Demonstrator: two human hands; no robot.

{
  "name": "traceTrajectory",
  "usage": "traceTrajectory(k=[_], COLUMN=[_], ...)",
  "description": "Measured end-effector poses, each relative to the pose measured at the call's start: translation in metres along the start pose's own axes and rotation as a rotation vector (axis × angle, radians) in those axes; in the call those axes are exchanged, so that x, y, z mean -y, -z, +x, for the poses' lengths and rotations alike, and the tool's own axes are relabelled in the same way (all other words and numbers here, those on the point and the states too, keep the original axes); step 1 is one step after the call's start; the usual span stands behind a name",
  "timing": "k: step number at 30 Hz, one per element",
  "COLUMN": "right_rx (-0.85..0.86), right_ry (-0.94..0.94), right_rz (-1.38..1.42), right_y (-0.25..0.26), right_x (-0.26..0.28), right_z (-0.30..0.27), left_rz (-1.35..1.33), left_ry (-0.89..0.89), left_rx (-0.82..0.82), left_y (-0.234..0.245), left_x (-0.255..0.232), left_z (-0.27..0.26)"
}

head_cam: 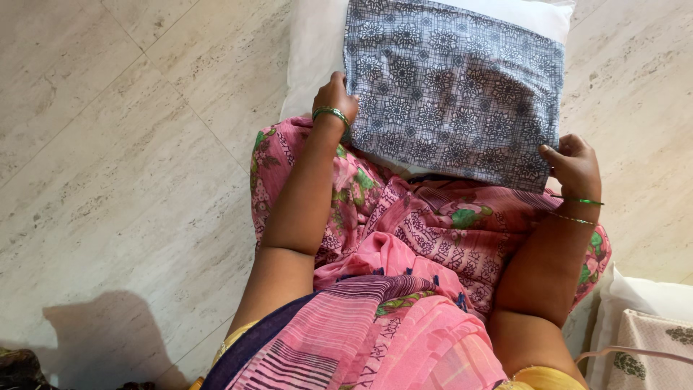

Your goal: The person sits on the floor and puts pillowcases on pillows one by one. She inserts each pillow into a case, adjusts the fabric, and smooths the surface before moving to the next pillow.

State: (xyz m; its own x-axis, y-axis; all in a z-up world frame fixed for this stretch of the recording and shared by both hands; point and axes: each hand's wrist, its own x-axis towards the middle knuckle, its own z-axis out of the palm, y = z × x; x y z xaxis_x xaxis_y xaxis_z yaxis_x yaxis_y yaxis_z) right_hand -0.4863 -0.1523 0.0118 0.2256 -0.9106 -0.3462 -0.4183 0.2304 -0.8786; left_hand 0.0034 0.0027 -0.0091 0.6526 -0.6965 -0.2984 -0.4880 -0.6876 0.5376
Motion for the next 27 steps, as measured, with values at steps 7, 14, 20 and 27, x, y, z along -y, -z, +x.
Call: traceTrajectory(k=[7, 14, 20, 27], right_rx=[0.08, 0.149, 0.113, 0.462], right_ry=[0.155, 0.24, 0.22, 0.314], right_rz=[0.127, 0.51, 0.601, 0.767], right_y=[0.014, 0.009, 0.015, 0.042], right_x=[0.002, 0.021, 0.021, 0.013], right_z=[-0.009, -0.018, -0.02, -0.031], left_rz=[-0.488, -1.101, -1.288, -1.267], left_ry=[-0.28, -0.435, -0.361, -0.577], left_rx=[-0.025, 0.197, 0.354, 1.015], left_y=[-0.005, -0.007, 0.008, 0.047], left_x=[0.027, 0.029, 0.022, 0.017], left_z=[0.026, 0.036, 0.029, -0.006])
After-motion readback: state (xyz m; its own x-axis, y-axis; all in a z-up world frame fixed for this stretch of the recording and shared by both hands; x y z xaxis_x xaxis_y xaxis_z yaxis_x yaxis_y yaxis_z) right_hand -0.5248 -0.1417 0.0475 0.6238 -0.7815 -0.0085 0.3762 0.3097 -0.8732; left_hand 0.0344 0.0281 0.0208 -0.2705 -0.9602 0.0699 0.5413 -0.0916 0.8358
